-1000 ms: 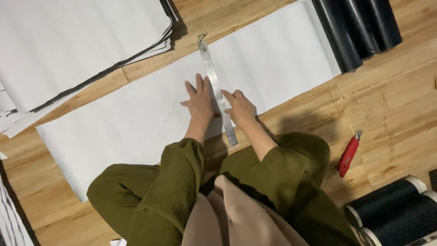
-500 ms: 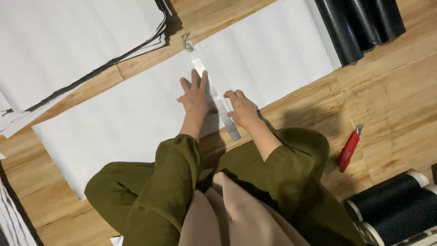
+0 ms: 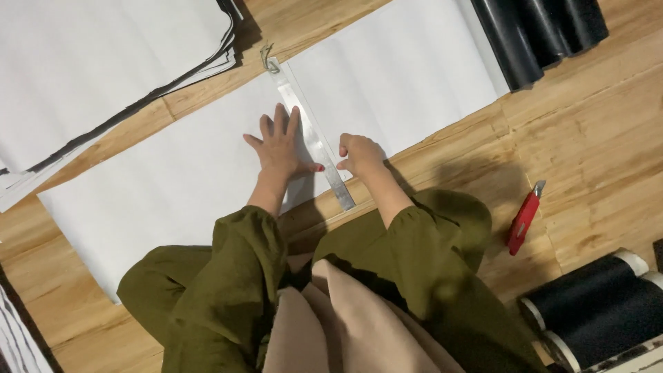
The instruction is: The person sits on the floor and aligns a white sheet of paper with a black roll. They use a metal ruler and a red utility knife to cut the white paper into strips. The person then removes the cut strips and places them aside.
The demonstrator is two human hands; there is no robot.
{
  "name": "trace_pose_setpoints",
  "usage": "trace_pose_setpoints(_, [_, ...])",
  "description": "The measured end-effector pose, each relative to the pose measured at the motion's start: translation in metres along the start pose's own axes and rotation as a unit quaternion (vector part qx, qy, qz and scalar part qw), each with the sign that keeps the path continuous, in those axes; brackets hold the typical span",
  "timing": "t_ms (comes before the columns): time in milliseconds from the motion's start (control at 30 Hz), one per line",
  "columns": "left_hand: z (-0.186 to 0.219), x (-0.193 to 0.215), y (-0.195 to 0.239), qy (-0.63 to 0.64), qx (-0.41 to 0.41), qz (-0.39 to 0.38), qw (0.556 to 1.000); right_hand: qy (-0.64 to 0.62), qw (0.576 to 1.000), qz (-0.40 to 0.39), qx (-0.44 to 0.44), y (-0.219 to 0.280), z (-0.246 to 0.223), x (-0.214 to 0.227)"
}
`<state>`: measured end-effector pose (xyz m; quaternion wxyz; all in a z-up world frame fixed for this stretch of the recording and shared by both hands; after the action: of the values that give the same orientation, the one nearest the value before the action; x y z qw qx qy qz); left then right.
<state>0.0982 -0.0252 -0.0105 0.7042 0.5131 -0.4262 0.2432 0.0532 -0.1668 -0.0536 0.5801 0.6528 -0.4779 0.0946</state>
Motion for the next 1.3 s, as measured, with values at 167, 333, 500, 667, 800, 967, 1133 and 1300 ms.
trace_pose_setpoints(167, [-0.001, -0.005, -0.002, 0.048, -0.030, 0.032, 0.998, 0.013, 1.000, -0.008, -0.007, -0.008, 0.002, -0.001])
trace_pose_setpoints(333, [-0.008, -0.023, -0.014, 0.061, -0.058, 0.052, 0.995, -0.005, 1.000, -0.012, 0.000, -0.006, 0.002, 0.002])
trace_pose_setpoints(500, [-0.008, -0.022, -0.014, 0.078, -0.049, 0.055, 0.994, -0.006, 0.999, -0.005, 0.032, -0.011, 0.003, 0.000])
trace_pose_setpoints(667, [-0.008, -0.029, -0.021, 0.080, -0.052, 0.058, 0.994, -0.018, 0.999, -0.013, 0.038, -0.008, 0.006, 0.001])
trace_pose_setpoints(800, [-0.012, -0.033, -0.022, 0.079, -0.051, 0.064, 0.994, -0.027, 0.998, -0.036, 0.046, 0.001, 0.001, 0.010])
trace_pose_setpoints(967, [-0.010, -0.029, -0.021, 0.084, -0.048, 0.061, 0.993, -0.030, 0.997, -0.035, 0.058, 0.005, -0.003, 0.012])
trace_pose_setpoints(1133, [-0.011, -0.033, -0.023, 0.086, -0.049, 0.064, 0.993, -0.012, 0.998, -0.032, 0.058, 0.006, -0.007, 0.013])
trace_pose_setpoints(1300, [-0.012, -0.034, -0.023, 0.084, -0.048, 0.061, 0.993, -0.007, 0.998, -0.024, 0.062, 0.002, -0.005, 0.007])
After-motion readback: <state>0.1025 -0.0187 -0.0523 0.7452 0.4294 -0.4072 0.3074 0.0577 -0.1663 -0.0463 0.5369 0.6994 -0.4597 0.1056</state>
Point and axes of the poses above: each hand's wrist, its own y-axis away from the middle knuckle, its own x-axis out of the back of the hand, z = x × y, the point moved 6 cm from there along -y, towards the middle knuckle, and after that the axes turned 7 degrees about -x, right-handed, at the moved point
